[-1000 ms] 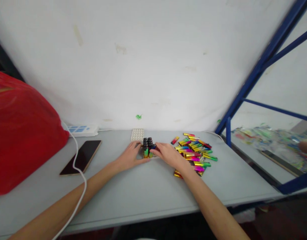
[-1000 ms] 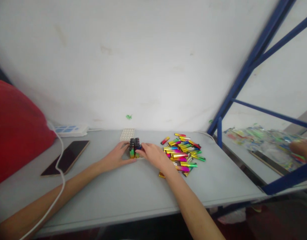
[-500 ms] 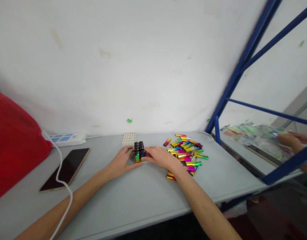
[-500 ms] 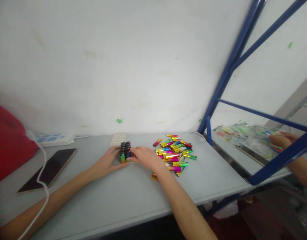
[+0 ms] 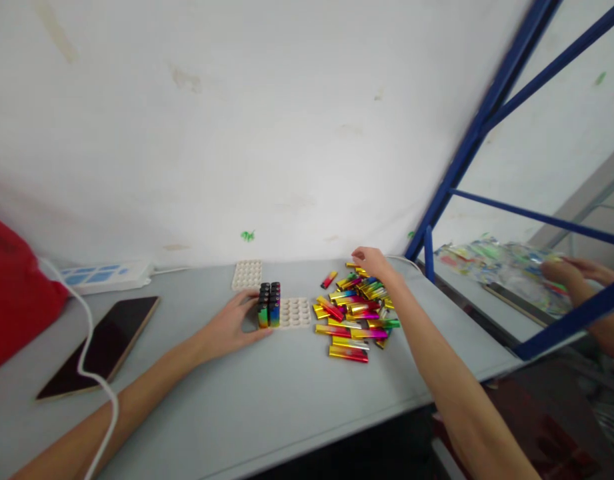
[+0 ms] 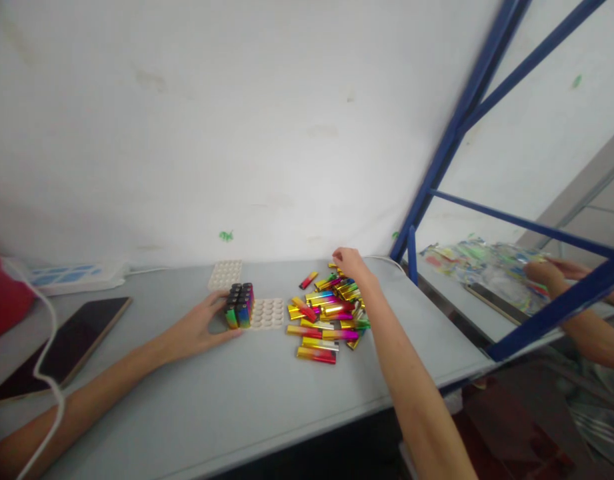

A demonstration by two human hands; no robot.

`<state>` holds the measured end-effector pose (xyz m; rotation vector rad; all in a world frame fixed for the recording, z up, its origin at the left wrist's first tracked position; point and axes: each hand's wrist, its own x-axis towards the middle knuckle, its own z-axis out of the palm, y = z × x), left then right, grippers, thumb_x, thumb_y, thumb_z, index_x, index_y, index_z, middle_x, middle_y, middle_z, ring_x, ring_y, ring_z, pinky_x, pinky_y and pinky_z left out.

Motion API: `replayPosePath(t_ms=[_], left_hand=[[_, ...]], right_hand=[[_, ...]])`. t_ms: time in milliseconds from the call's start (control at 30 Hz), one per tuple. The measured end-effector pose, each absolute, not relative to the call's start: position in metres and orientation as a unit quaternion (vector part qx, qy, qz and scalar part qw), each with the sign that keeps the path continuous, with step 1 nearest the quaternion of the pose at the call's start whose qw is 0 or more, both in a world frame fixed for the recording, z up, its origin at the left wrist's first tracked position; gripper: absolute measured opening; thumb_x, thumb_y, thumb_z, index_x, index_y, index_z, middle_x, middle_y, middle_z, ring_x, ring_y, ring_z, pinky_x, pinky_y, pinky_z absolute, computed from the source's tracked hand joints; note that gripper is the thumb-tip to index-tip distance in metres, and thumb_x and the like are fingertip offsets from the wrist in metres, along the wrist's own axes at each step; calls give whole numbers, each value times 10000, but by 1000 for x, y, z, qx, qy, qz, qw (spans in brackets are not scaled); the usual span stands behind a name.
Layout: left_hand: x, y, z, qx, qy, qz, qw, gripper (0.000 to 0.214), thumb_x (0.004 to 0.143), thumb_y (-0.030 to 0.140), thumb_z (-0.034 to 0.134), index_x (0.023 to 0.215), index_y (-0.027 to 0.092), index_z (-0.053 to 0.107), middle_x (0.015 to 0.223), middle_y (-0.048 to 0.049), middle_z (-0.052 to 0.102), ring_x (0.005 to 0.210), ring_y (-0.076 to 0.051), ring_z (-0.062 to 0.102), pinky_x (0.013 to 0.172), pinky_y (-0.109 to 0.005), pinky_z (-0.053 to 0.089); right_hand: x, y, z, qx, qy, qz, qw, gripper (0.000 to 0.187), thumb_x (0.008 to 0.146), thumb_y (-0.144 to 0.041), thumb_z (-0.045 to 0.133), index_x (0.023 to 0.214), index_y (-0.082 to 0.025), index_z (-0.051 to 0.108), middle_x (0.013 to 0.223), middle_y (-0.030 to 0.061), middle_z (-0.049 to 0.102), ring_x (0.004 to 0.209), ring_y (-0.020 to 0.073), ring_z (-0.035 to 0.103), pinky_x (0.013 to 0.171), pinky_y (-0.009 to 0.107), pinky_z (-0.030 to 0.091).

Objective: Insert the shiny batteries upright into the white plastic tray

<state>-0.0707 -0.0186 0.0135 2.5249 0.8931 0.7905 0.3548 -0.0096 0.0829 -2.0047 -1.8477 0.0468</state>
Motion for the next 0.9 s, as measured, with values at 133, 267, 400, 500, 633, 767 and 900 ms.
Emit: replayPosePath(t_ms=[133, 267, 400, 500, 633, 767, 900], left_hand=[[-74, -18, 17, 902, 288, 260, 188, 551, 841, 539, 807, 1295, 233, 746, 1428, -132, 662, 1307, -389, 667, 1190, -560, 536], [-76, -17, 16, 896, 297, 266, 193, 557, 763, 529, 863, 1260, 296, 769, 1408, -98, 680, 1293, -391, 672, 1186, -564, 545], [-73, -21, 11, 885, 317, 281, 193, 622, 696, 538, 899, 1261, 315, 767, 1388, -87, 697, 1269, -398, 685, 1163, -547, 570], [-68, -24, 8, 881, 325, 284, 191, 740, 687, 590, 916, 1332, 283, 723, 1398, -118, 682, 1296, -410, 668, 1165, -578, 558], [-64, -25, 5, 877, 335, 283, 197, 785, 733, 617, 896, 1377, 223, 680, 1402, -139, 666, 1319, -412, 649, 1189, -589, 519], [-64, -22, 3, 873, 326, 292, 214, 757, 715, 588, 916, 1354, 246, 697, 1399, -145, 669, 1328, -395, 644, 1203, -609, 493], [-65, -21, 4, 874, 326, 292, 212, 744, 718, 611, 915, 1341, 265, 701, 1406, -147, 658, 1336, -393, 633, 1206, -614, 486]], right_hand=[[380, 7, 69, -741, -653, 27, 152, 140, 921, -219, 753, 980, -150, 859, 1091, 184, 840, 1061, 295, 778, 981, 341, 548], [389, 11, 61, -741, -656, 45, 132, 162, 915, -322, 784, 892, -183, 863, 954, 133, 852, 943, 275, 785, 888, 311, 558], [387, 6, 61, -734, -658, 40, 163, 230, 952, -375, 751, 931, -161, 831, 953, 151, 840, 929, 264, 774, 867, 303, 551], [377, -4, 62, -726, -654, 16, 213, 321, 1070, -359, 551, 1158, -131, 759, 1116, 175, 817, 976, 232, 768, 902, 301, 543], [347, -20, 66, -662, -661, 73, 344, 411, 1103, -452, 414, 1283, -177, 661, 946, 60, 792, 670, 162, 694, 707, 278, 527], [296, -25, 77, -567, -650, 122, 491, 441, 963, -612, 610, 1094, -206, 724, 732, -7, 681, 617, 156, 554, 604, 269, 447], [241, -25, 83, -478, -606, 288, 567, 487, 850, -689, 725, 907, -205, 707, 749, -6, 654, 615, 134, 517, 592, 268, 466]])
